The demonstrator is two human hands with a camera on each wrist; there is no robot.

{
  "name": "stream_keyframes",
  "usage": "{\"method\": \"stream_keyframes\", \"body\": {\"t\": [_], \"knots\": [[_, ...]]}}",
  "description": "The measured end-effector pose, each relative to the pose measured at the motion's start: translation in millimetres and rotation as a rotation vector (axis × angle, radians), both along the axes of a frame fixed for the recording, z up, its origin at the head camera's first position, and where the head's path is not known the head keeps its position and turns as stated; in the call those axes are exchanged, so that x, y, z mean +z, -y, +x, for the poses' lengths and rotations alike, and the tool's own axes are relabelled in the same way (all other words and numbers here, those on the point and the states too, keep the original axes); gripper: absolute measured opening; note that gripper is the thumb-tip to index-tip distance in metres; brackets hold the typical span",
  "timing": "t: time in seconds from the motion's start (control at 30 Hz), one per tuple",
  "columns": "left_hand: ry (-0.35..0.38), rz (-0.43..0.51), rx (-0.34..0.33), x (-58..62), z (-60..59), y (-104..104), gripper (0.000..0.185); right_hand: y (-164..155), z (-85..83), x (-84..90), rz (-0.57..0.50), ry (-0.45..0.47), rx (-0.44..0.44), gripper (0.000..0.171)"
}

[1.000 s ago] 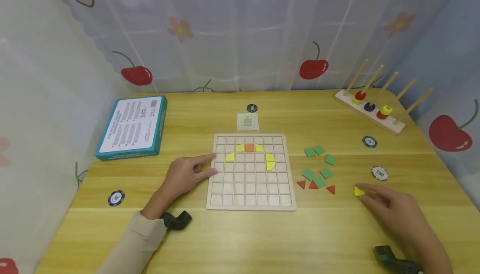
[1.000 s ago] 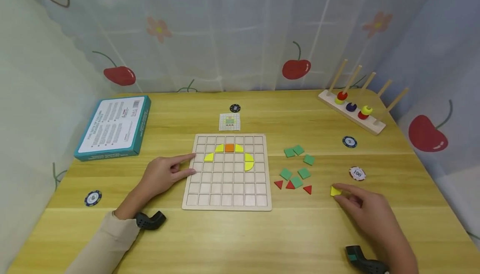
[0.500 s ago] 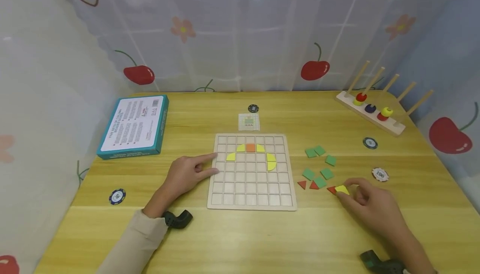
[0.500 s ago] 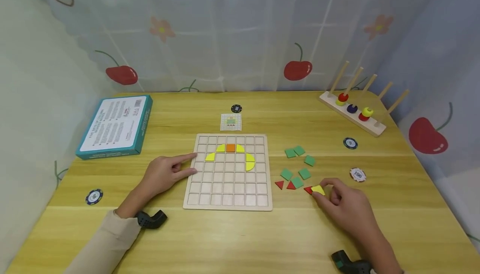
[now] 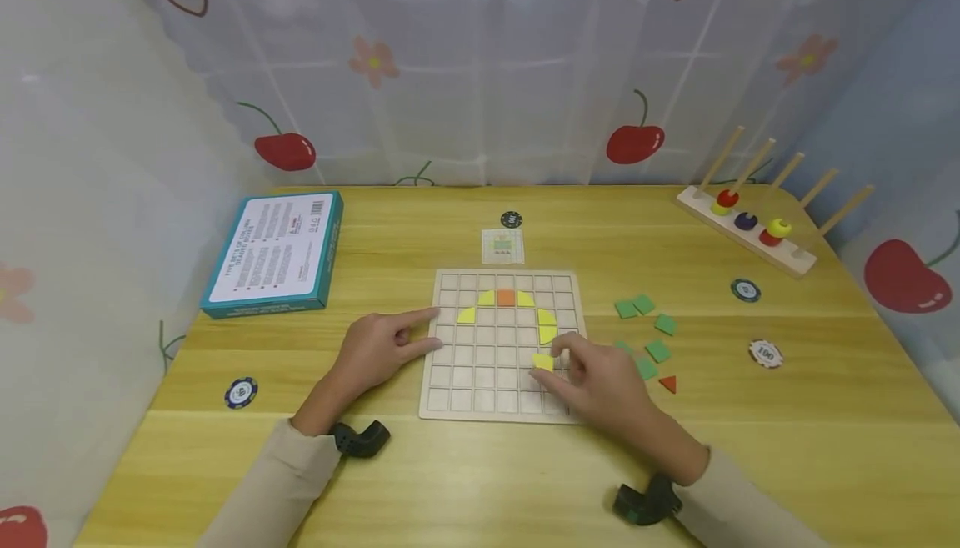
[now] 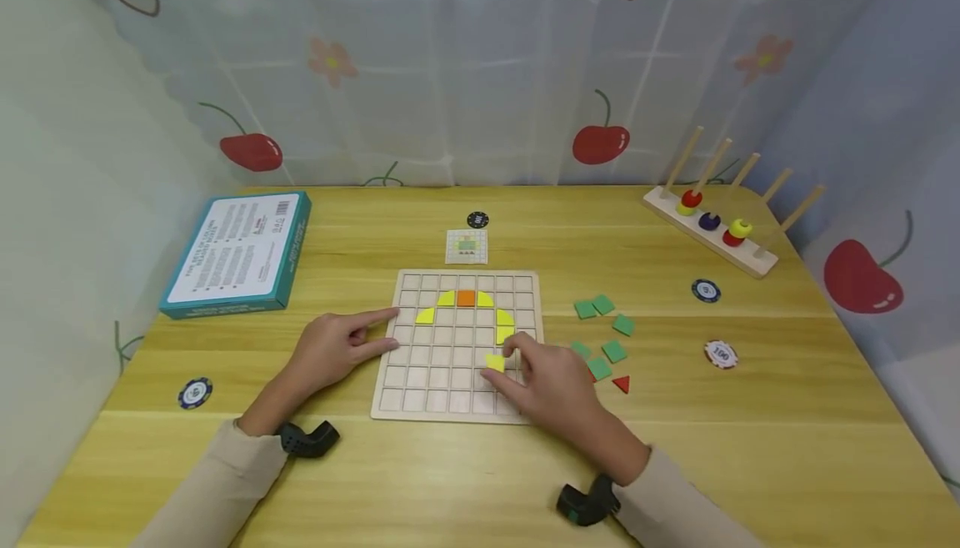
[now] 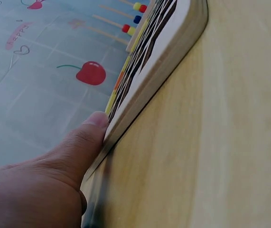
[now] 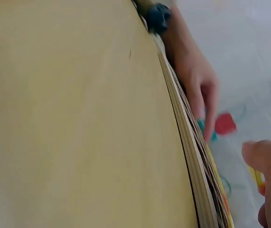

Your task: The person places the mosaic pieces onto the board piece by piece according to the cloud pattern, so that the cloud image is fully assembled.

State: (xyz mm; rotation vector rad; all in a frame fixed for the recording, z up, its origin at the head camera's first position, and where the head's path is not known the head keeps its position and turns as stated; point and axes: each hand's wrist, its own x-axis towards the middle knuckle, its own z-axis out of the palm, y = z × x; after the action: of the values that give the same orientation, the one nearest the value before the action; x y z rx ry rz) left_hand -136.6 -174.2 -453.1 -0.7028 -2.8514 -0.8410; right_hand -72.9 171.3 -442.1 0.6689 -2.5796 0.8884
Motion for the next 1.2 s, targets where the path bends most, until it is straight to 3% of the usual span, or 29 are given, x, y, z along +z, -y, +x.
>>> {"method": "stream_keyframes", "body": {"t": [0.2,0.4,0.6,0.87,1.2], "knots": [[-0.005,-0.012,-0.002,-2.0,-0.7,1,0.050,59,-30.0,0.7,0.004,0.077,0.016,0.034],[-0.014,-0.013,-0.004,-3.2,-0.9,-3,0.050,88,-44.4,-1.0,0.028,0.110,-0.013,0.031],[-0.010,-0.014,0.006,-1.9,-0.5,-1,0.050,96,-51.6,-10.6,0.129,0.074,-0.043,0.033],[0.001,-0.012,0.012,0.3,0.4,1,0.048,98,-52.9,-11.6,0.166,0.047,-0.017,0.037],[-0.002,-0.020,0.007,-0.3,-0.3,0,0.049,95,-52.4,-15.0,0.162,0.008,0.022,0.018]]}}
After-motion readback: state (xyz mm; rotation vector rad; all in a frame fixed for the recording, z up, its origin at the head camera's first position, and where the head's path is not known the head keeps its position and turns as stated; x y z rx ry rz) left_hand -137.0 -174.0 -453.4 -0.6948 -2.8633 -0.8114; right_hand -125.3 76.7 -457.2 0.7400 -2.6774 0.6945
